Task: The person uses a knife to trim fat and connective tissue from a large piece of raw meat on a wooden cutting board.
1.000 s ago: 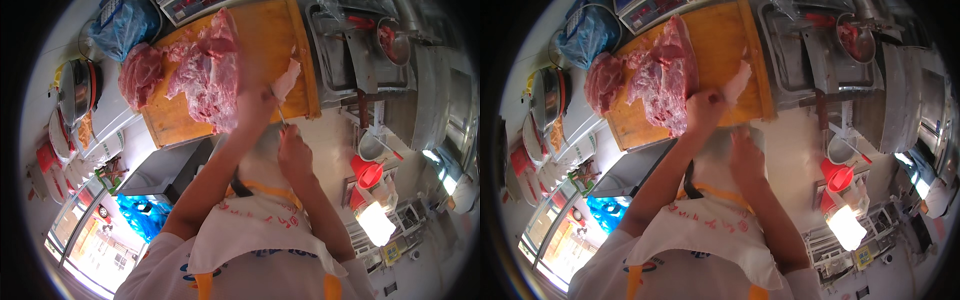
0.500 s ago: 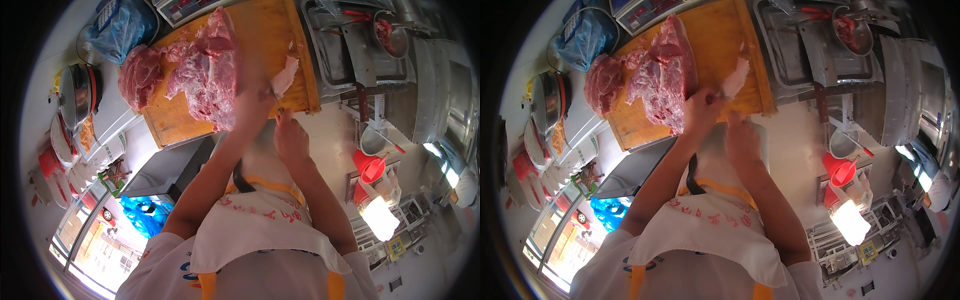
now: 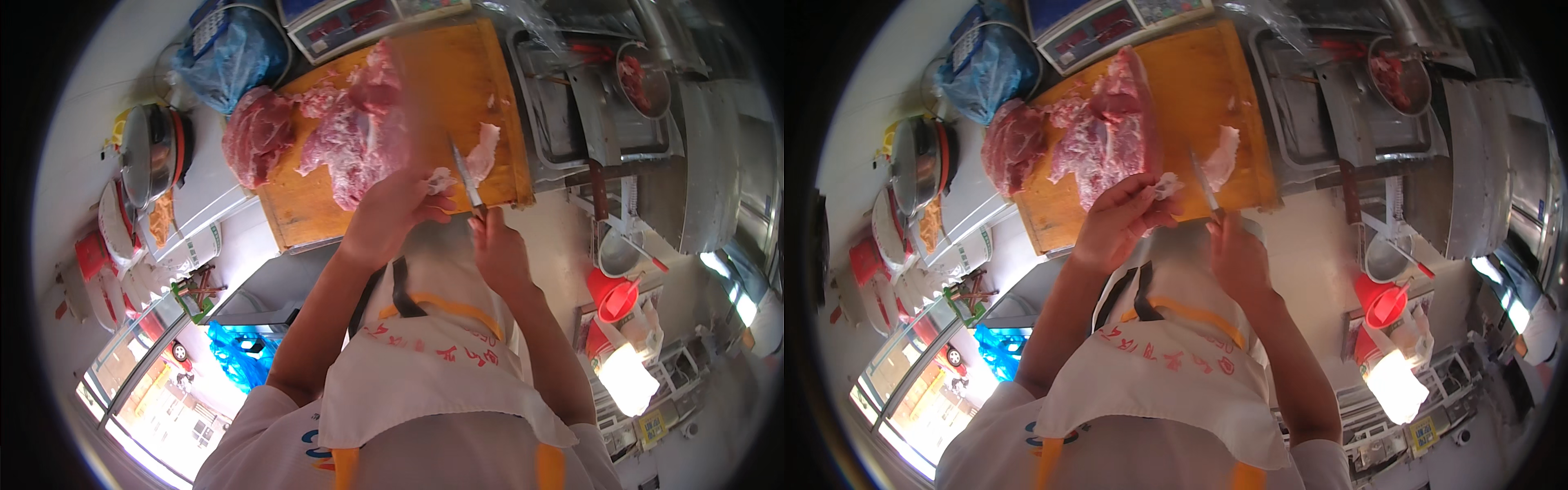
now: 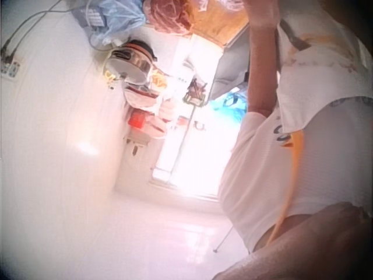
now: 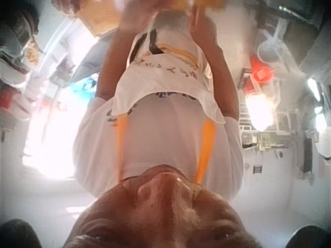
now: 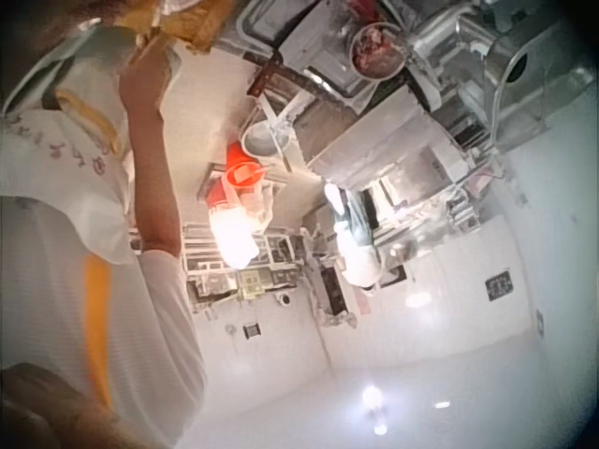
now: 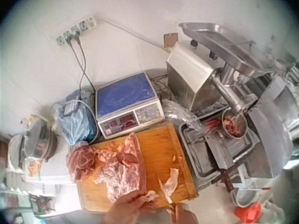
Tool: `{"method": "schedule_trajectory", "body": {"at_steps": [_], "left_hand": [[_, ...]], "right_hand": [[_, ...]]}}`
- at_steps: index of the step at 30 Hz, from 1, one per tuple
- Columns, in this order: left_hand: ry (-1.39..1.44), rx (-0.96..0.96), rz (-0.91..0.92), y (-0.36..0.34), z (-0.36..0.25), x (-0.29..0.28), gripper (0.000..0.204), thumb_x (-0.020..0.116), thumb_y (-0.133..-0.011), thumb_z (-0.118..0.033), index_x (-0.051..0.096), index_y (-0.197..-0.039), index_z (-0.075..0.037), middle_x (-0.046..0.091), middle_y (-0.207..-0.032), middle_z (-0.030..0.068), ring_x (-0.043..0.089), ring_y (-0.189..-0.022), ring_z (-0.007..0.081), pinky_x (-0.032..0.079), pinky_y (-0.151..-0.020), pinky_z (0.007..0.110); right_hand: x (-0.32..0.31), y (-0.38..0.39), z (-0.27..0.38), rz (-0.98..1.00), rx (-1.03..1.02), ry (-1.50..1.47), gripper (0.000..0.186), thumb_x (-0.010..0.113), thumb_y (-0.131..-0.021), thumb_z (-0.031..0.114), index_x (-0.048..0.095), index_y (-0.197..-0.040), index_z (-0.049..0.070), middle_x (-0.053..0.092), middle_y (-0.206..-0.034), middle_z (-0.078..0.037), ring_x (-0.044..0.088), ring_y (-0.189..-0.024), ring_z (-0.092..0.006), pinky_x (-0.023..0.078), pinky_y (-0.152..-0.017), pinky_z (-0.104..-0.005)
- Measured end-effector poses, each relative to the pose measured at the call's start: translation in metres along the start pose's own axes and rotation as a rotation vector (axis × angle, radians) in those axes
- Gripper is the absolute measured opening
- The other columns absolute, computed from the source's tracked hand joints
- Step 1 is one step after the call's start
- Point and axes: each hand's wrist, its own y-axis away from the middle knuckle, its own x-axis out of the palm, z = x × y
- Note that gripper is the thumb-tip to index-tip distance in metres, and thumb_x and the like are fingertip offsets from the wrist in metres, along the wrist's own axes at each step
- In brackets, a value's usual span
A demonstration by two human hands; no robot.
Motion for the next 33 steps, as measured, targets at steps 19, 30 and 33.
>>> {"method": "schedule_trajectory", "body": {"at_steps": [19, 30, 33], "left_hand": [[-0.474, 0.507, 0.008, 0.002, -0.151, -0.01, 0.023, 0.064, -0.108, -0.01, 0.067, -0.127, 0.0, 0.074, -0.11, 0.0085, 0.07, -0.098, 0.0173, 0.058, -0.084, 0.033], [-1.326, 0.262, -0.57, -0.09, -0.165, -0.149, 0.022, 0.073, -0.092, -0.018, 0.082, -0.106, -0.004, 0.078, -0.082, 0.0119, 0.074, -0.077, 0.018, 0.059, -0.074, 0.036], [-1.449, 0.493, -0.641, -0.1, -0.169, -0.141, 0.02, 0.074, -0.089, -0.02, 0.081, -0.1, -0.005, 0.075, -0.078, 0.0149, 0.075, -0.077, 0.0201, 0.059, -0.076, 0.04]], "right_hand": [[-0.044, -0.024, 0.028, -0.156, -0.051, -0.288, 0.02, 0.057, -0.111, 0.02, 0.056, -0.111, 0.001, 0.066, -0.082, -0.018, 0.068, -0.07, -0.0341, 0.052, -0.065, -0.043], [-0.055, -0.025, 0.02, -0.192, -0.018, -0.411, 0.02, 0.055, -0.113, 0.021, 0.054, -0.108, 0.002, 0.06, -0.075, -0.009, 0.058, -0.06, -0.0152, 0.048, -0.056, -0.0338], [-0.054, -0.029, 0.007, -0.178, 0.013, -0.384, 0.02, 0.055, -0.113, 0.021, 0.054, -0.109, 0.002, 0.061, -0.073, -0.009, 0.059, -0.06, -0.0151, 0.048, -0.057, -0.0342]]}}
